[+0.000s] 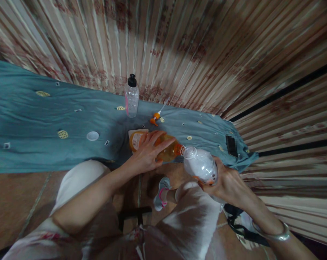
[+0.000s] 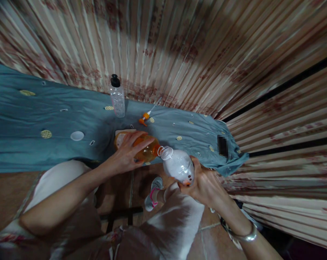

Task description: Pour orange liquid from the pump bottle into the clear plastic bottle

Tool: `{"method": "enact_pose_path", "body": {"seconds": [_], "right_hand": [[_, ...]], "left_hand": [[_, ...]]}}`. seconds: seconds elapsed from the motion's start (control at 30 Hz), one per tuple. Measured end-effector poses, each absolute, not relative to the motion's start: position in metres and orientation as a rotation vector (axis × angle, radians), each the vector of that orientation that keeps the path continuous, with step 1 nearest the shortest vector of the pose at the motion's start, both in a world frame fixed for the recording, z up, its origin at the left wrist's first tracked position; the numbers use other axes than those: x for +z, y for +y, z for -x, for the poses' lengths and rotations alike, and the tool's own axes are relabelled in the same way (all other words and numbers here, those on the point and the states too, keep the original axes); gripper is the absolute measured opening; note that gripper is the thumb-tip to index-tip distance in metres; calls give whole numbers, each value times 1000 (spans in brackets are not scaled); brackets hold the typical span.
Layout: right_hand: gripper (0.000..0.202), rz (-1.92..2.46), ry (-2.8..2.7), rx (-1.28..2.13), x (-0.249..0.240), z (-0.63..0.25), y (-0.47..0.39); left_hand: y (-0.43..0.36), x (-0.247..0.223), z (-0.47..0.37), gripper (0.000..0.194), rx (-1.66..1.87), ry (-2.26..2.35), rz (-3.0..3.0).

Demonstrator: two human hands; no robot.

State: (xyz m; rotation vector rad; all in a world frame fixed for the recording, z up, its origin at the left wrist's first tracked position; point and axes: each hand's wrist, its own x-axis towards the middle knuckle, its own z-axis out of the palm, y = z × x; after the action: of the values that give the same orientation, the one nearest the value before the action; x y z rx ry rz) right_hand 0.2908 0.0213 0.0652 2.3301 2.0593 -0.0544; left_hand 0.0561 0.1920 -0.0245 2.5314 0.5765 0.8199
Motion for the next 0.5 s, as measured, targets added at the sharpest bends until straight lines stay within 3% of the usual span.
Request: {"method": "enact_pose_path", "body": {"seconds": [0.5], "right_hand": [[60,-2327,2069,-90,73,-292,42]], "left_hand": [[199,-26,-57,79,897,652,-2489]]}}
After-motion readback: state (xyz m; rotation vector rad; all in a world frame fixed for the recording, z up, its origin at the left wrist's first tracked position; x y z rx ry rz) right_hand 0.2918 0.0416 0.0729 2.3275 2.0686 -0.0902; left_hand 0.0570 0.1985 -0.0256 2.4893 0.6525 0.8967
